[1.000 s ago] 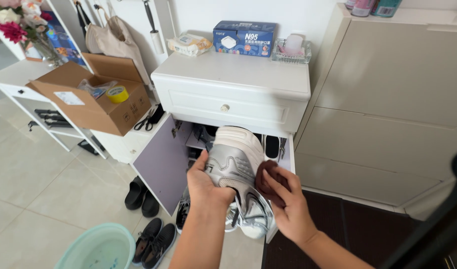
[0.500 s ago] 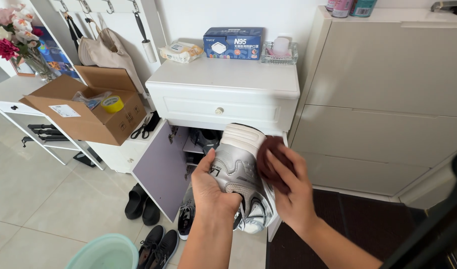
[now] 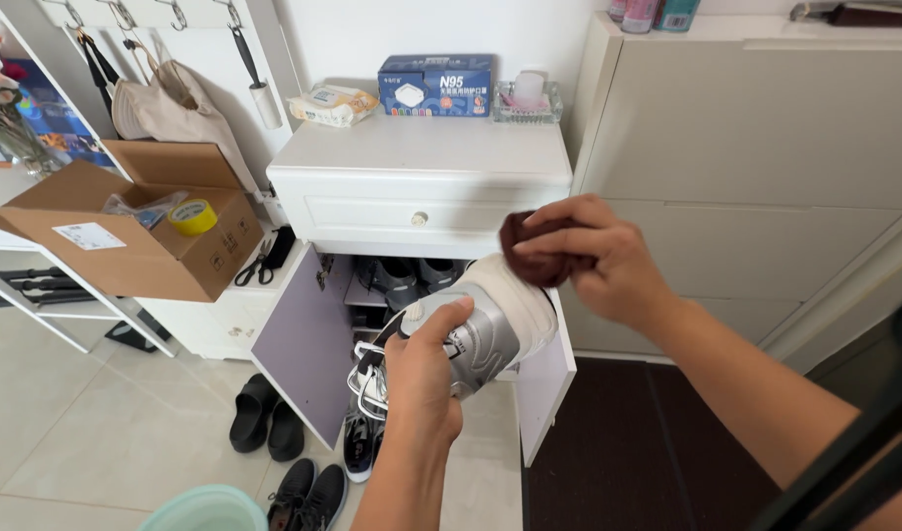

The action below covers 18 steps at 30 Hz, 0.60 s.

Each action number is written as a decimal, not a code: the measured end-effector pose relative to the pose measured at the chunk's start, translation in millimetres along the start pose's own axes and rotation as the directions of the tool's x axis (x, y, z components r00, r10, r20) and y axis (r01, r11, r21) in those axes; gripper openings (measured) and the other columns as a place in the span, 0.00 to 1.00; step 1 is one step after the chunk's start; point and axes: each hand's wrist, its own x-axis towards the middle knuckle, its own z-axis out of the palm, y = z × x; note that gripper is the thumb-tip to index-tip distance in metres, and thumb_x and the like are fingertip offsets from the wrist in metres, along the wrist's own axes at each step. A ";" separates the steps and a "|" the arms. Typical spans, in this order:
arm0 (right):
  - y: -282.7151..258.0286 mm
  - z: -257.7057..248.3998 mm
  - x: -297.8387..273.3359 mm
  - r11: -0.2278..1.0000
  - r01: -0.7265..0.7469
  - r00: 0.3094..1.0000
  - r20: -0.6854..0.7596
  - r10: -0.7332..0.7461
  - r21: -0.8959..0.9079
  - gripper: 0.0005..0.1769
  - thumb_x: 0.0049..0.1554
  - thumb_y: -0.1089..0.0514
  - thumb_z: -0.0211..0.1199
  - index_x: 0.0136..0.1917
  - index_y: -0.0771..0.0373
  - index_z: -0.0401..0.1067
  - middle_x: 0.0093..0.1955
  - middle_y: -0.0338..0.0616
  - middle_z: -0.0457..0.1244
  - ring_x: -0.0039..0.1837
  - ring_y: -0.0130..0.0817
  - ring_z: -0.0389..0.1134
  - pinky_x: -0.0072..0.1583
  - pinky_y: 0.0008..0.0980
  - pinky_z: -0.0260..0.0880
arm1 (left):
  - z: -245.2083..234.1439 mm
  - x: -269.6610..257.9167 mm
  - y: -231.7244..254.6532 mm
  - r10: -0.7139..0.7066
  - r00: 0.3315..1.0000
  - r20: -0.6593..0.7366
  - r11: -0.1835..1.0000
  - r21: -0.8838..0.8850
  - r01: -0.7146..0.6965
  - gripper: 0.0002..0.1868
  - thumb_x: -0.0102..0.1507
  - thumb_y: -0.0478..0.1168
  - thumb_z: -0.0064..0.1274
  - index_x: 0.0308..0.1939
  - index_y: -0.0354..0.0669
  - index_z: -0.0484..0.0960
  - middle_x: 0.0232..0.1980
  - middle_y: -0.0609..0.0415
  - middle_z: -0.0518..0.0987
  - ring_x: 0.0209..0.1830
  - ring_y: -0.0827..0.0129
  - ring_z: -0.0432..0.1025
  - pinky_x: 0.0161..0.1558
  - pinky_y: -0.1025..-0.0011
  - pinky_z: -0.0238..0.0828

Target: The person wipes the exterior of two pairs of sneakers with a brown cloth, handling them one at a time. After cleaning, the shoes are placed on a mat near the door.

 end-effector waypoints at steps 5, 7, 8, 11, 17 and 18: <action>-19.2 -12.2 -12.5 1.000 0.026 0.996 -0.080 -0.027 -0.018 0.30 0.43 0.80 0.55 0.52 0.56 0.81 0.63 0.41 0.67 0.67 0.40 0.68 0.67 0.35 0.70 | 5.1 -7.2 15.2 -0.092 0.993 -0.074 0.995 -0.049 0.088 0.25 0.52 0.39 0.63 0.49 0.31 0.74 0.45 0.40 0.81 0.40 0.53 0.82 0.42 0.52 0.82; -31.5 -4.9 -30.2 0.968 0.242 0.970 -0.005 -0.243 -0.059 0.29 0.37 0.77 0.59 0.50 0.56 0.82 0.60 0.43 0.66 0.66 0.45 0.65 0.68 0.39 0.68 | 7.7 -13.5 20.6 -0.104 0.995 -0.010 0.993 -0.065 0.103 0.23 0.51 0.41 0.62 0.46 0.28 0.81 0.44 0.41 0.83 0.37 0.56 0.82 0.40 0.53 0.81; -30.3 -4.6 -33.6 0.978 0.188 0.979 -0.059 -0.194 -0.089 0.30 0.38 0.78 0.56 0.50 0.57 0.81 0.61 0.43 0.66 0.66 0.43 0.66 0.68 0.38 0.69 | 8.8 -15.6 22.9 -0.111 0.994 -0.009 0.990 -0.086 0.109 0.23 0.51 0.40 0.62 0.47 0.28 0.80 0.43 0.40 0.83 0.37 0.55 0.82 0.40 0.53 0.81; -23.8 -6.2 -41.0 0.997 -0.016 0.984 -0.178 0.002 -0.078 0.31 0.42 0.81 0.50 0.50 0.59 0.80 0.63 0.44 0.65 0.66 0.39 0.68 0.66 0.34 0.71 | 6.6 -20.9 29.7 -0.149 0.989 0.002 0.976 -0.158 0.147 0.22 0.52 0.40 0.61 0.46 0.31 0.80 0.42 0.40 0.82 0.36 0.53 0.81 0.39 0.52 0.81; -28.1 -24.4 3.0 0.979 -0.188 0.978 -0.077 0.194 0.077 0.32 0.46 0.80 0.50 0.57 0.57 0.78 0.65 0.43 0.64 0.63 0.35 0.69 0.59 0.29 0.75 | 4.0 -23.4 32.2 -0.134 0.990 0.054 0.986 -0.092 0.139 0.24 0.51 0.42 0.63 0.46 0.29 0.80 0.40 0.41 0.82 0.34 0.53 0.80 0.35 0.52 0.81; -33.7 -28.2 12.3 0.977 -0.194 0.979 -0.049 0.199 0.085 0.33 0.46 0.80 0.51 0.59 0.57 0.78 0.65 0.42 0.64 0.63 0.35 0.69 0.59 0.29 0.75 | 5.7 -24.9 28.2 -0.088 0.994 0.058 0.994 -0.052 0.091 0.25 0.51 0.41 0.64 0.47 0.28 0.80 0.40 0.41 0.82 0.35 0.54 0.80 0.36 0.53 0.81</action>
